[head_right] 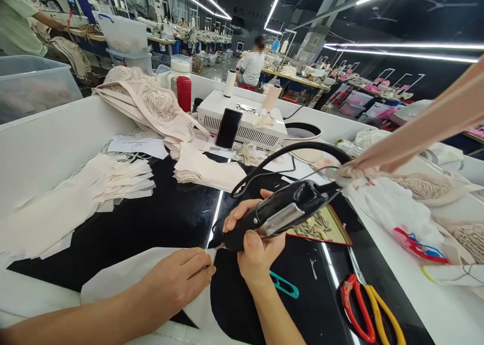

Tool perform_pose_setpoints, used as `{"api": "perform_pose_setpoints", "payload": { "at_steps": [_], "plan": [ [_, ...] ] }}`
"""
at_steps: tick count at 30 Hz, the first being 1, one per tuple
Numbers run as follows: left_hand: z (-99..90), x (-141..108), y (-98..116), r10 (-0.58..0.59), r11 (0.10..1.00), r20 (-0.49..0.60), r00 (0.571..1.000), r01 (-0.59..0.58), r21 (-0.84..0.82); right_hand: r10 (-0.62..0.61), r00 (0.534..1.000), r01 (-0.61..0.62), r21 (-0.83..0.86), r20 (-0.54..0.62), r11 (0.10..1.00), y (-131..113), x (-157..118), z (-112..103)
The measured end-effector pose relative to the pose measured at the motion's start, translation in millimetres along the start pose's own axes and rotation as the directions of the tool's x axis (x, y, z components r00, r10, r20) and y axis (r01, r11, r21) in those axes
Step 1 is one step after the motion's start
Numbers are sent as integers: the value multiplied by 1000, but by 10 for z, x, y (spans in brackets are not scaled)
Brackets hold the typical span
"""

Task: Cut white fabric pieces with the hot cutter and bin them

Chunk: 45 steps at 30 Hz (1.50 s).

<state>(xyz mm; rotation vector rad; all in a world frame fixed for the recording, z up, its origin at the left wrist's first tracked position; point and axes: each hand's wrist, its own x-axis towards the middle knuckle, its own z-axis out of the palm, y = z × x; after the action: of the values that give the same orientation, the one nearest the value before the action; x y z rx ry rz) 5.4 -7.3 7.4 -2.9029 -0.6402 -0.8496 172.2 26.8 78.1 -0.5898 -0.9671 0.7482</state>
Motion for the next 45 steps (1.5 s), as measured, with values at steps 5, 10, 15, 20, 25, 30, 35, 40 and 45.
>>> {"api": "perform_pose_setpoints", "payload": {
  "at_steps": [5,10,15,20,25,30,35,40,45],
  "plan": [
    [47,-19,-13,8,1000,-21,1000,-8,-2,-17,1000,17,19,8,1000,-4,-24,13],
    [36,-14,-32,34,999,3,999,-34,20,-20,999,20,4,33,1000,27,-64,-19],
    [6,-26,-45,19,1000,51,999,-18,-7,-23,998,23,9,55,1000,67,-91,-44],
    [-11,-55,-40,-19,999,101,995,23,-41,-31,998,31,5,61,1000,80,-101,-54],
    [-11,-99,-30,-20,999,109,994,23,-30,-47,997,47,-7,64,999,85,-100,-58],
    [-18,-111,-31,27,998,54,998,-30,48,-48,997,49,-20,67,999,82,-98,-66],
    [-48,-75,-31,56,994,33,998,-58,90,-49,998,52,-45,50,998,88,-96,-61],
    [-49,-59,-28,67,991,8,998,-68,113,-45,998,47,-52,50,998,83,-92,-57],
    [-2,-80,-18,52,992,-2,999,-52,113,-44,999,45,-17,30,999,15,-59,-34]
  ]
}}
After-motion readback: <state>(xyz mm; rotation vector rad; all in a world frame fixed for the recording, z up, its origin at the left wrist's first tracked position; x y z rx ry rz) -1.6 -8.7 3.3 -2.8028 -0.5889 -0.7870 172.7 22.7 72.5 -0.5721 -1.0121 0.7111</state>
